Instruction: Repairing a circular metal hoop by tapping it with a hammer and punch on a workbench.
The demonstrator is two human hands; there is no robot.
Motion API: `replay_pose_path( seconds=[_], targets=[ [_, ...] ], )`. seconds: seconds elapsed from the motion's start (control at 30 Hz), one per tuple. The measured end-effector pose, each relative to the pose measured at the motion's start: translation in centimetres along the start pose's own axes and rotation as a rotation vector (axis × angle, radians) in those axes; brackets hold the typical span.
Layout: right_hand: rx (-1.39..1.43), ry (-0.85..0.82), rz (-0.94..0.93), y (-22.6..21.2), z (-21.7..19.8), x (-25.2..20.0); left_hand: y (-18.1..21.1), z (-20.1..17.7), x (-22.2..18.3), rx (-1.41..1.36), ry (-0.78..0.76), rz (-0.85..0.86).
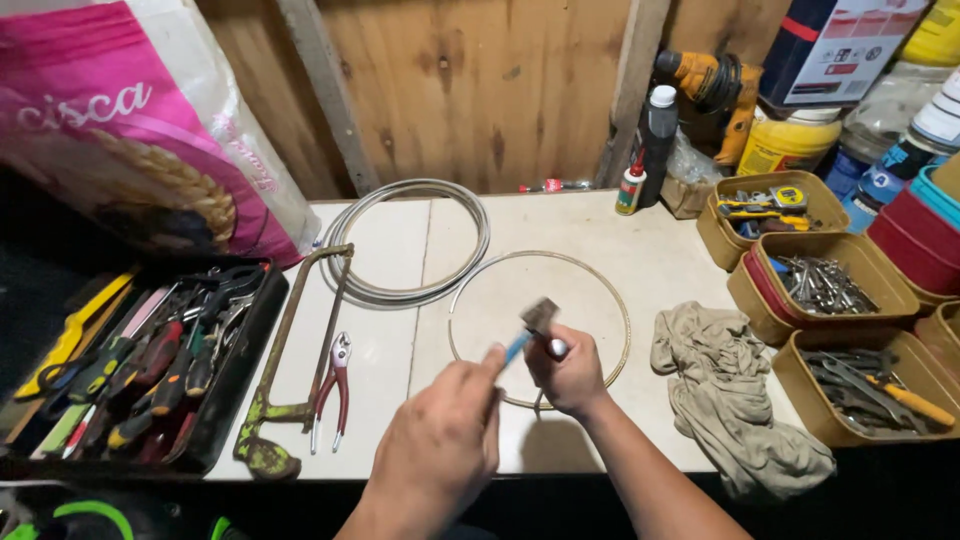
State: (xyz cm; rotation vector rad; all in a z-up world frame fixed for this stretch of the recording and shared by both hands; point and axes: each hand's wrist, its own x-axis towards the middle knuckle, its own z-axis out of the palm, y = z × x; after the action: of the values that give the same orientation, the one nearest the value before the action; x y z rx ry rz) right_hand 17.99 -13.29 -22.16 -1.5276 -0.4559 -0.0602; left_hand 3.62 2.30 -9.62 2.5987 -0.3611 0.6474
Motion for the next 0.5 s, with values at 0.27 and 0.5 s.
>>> replay_pose_path(
  seconds=[0.27,0.5],
  targets=[
    [0.255,0.005,0.038,-1.9,0.4,-0.9,-11.0,9.5,-5.3,0.191,-0.272,-0.64],
    [0.328,0.033,-0.153,-0.9,-0.2,-2.2,-15.1,14.5,-7.7,0.369,-0.086,-0.489]
  ],
)
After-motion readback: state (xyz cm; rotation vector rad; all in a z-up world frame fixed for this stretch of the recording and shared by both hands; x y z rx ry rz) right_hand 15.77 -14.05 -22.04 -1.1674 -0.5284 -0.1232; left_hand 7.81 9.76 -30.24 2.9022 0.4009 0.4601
